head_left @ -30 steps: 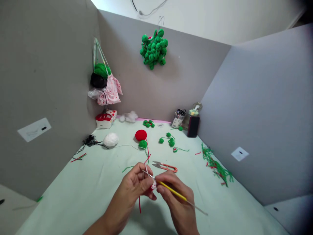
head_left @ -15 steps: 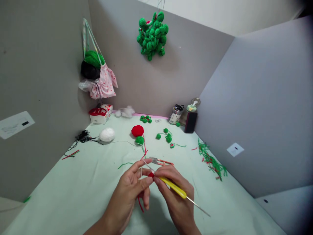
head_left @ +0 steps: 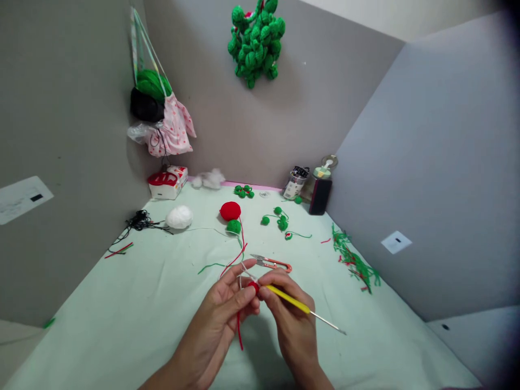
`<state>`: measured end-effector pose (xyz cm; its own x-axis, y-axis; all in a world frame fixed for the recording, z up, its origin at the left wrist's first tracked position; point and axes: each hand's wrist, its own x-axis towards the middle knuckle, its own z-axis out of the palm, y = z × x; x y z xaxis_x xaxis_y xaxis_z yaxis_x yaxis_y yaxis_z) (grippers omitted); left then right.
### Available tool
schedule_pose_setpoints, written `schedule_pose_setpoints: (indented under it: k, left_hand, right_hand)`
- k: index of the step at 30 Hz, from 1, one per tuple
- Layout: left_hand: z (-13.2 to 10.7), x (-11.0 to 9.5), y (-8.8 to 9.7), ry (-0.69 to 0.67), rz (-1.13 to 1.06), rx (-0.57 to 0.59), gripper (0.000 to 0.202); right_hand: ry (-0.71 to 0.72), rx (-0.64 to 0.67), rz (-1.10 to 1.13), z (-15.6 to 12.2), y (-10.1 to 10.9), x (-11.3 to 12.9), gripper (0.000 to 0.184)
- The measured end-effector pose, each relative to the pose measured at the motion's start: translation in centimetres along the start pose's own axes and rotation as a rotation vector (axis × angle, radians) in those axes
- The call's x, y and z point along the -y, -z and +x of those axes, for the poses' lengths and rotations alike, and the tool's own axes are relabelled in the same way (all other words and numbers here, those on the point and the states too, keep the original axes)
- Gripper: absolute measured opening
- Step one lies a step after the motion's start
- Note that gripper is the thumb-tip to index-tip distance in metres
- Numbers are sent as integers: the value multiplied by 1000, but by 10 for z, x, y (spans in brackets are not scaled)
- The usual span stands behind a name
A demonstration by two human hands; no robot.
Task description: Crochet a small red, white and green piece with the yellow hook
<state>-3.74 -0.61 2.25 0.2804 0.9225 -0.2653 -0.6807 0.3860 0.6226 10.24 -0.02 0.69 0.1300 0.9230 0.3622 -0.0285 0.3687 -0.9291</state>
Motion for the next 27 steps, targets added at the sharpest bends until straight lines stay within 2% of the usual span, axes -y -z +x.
schedule_pose_setpoints:
  k: [3, 8, 11, 15, 22, 27]
  left_hand:
    - [0, 1, 2, -38, 66, -12, 49]
    - [0, 0, 5, 30, 166, 5, 65]
    - [1, 0, 4, 42, 145, -10, 67]
    - [-1, 1, 3, 0, 101, -15, 55]
    - [-1, 0, 5, -49, 187, -18, 44]
    - [-2, -1, 6, -116, 271, -80, 46]
  right_hand:
    - [-26, 25, 8, 1, 4, -3, 3]
    - [-230, 94, 179, 1, 11, -13, 8]
    - [-148, 104, 102, 0, 10, -14, 9]
    - [6, 72, -15, 1, 9, -11, 14]
    - [-77, 108, 84, 0, 15, -8, 11]
    - [-95, 106, 107, -3, 17, -8, 12]
